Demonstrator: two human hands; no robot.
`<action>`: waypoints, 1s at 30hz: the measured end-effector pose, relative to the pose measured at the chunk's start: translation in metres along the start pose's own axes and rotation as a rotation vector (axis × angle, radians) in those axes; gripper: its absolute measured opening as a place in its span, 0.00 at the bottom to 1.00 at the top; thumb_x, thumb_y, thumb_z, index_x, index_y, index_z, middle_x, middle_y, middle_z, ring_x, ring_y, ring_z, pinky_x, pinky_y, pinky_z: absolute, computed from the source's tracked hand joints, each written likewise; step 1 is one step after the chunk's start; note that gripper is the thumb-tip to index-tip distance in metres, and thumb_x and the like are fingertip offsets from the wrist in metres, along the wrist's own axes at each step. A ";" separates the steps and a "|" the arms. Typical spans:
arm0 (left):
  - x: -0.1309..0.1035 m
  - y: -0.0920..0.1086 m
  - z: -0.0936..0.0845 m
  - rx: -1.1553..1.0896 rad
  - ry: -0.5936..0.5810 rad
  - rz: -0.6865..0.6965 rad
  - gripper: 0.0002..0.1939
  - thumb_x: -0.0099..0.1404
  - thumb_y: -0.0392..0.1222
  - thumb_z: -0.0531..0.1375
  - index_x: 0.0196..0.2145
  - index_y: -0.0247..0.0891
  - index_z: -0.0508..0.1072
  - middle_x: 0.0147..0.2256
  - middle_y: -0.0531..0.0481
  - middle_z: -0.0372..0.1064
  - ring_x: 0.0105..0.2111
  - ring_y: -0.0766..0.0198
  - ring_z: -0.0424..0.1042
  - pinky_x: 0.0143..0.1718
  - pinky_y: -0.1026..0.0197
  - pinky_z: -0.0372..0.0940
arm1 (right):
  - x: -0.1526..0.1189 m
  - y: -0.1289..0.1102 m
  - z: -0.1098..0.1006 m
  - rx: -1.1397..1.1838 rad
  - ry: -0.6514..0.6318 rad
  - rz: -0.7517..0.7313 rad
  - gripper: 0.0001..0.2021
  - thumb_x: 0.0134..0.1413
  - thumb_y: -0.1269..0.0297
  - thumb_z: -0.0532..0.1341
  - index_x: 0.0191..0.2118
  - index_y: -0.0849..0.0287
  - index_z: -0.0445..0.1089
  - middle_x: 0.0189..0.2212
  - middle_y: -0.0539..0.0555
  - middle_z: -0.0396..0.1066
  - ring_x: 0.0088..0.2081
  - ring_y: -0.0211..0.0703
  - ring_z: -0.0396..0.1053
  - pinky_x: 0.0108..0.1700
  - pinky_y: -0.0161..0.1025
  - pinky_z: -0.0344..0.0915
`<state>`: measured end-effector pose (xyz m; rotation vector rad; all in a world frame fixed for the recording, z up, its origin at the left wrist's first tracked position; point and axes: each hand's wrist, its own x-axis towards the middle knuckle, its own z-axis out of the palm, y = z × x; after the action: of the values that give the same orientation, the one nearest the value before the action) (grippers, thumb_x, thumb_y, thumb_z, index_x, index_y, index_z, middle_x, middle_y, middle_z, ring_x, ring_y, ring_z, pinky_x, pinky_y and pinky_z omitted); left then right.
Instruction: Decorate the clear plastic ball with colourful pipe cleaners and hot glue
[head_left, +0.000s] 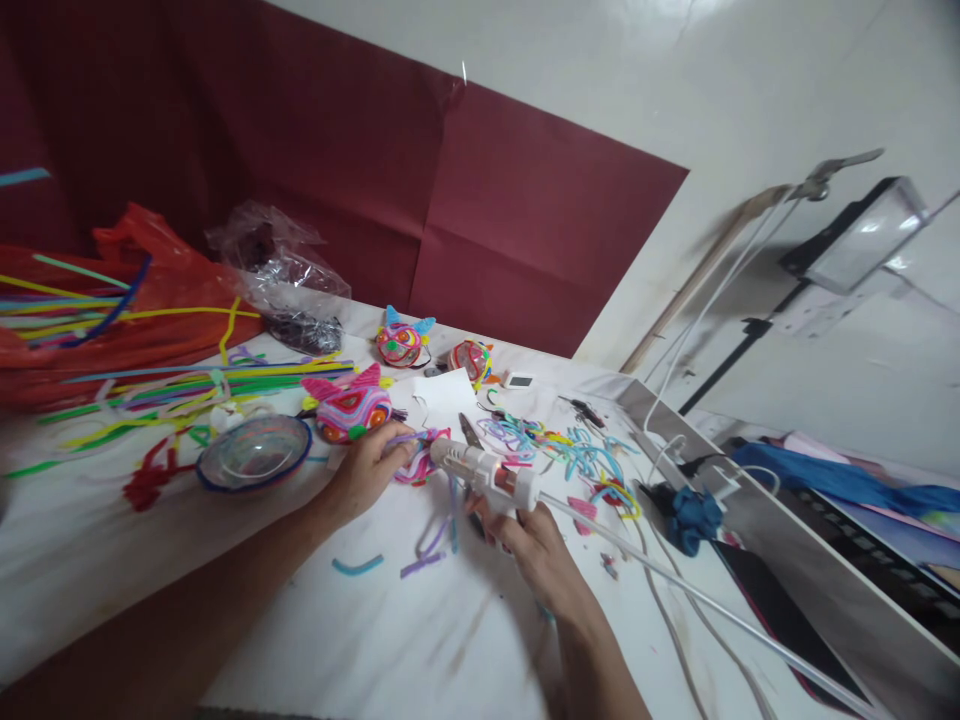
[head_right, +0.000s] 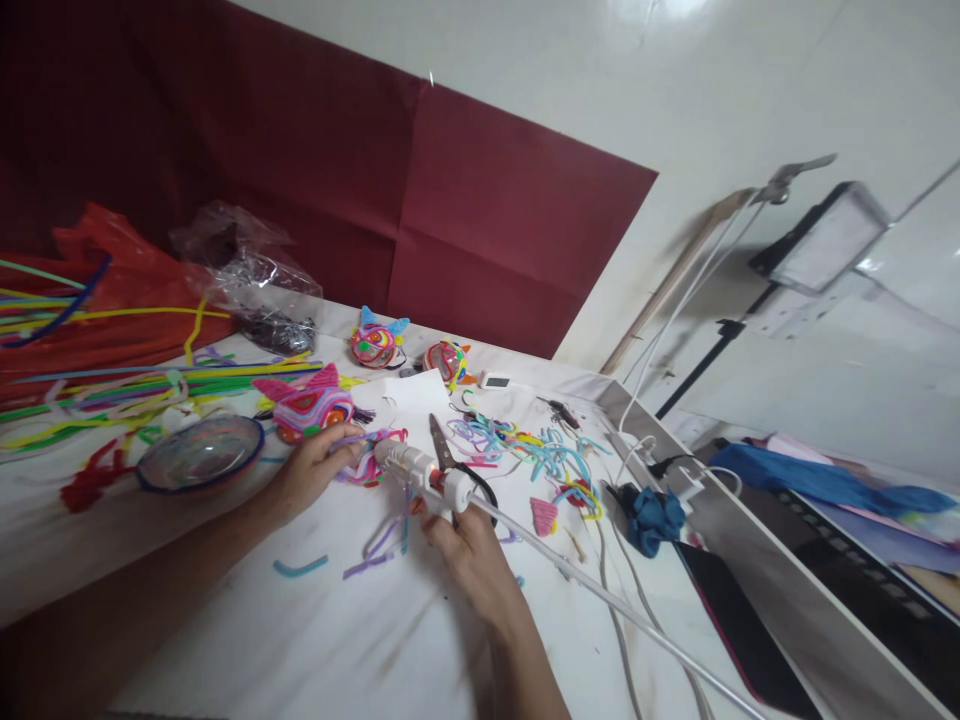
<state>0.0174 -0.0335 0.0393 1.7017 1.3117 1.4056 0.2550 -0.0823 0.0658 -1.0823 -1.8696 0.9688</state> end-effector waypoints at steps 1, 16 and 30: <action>0.000 0.000 0.000 0.004 0.001 -0.001 0.12 0.61 0.48 0.57 0.35 0.38 0.75 0.31 0.51 0.72 0.33 0.58 0.71 0.35 0.59 0.64 | 0.000 0.000 0.000 -0.001 -0.003 -0.002 0.09 0.56 0.65 0.55 0.35 0.56 0.72 0.27 0.51 0.65 0.30 0.43 0.63 0.35 0.40 0.61; 0.000 -0.002 0.000 0.051 -0.014 0.005 0.12 0.62 0.48 0.55 0.34 0.38 0.73 0.31 0.51 0.71 0.33 0.58 0.71 0.35 0.59 0.65 | -0.002 0.006 0.000 -0.063 0.008 0.009 0.10 0.59 0.63 0.54 0.37 0.55 0.73 0.30 0.53 0.68 0.34 0.46 0.65 0.37 0.41 0.61; -0.001 0.002 0.002 0.076 -0.010 0.004 0.11 0.61 0.47 0.55 0.34 0.38 0.73 0.30 0.51 0.70 0.33 0.59 0.71 0.35 0.60 0.64 | -0.004 0.009 0.002 -0.104 -0.012 -0.035 0.10 0.63 0.62 0.52 0.37 0.56 0.69 0.29 0.50 0.65 0.33 0.43 0.63 0.37 0.40 0.61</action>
<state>0.0195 -0.0352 0.0398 1.7598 1.3731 1.3634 0.2581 -0.0831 0.0564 -1.1029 -1.9605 0.8683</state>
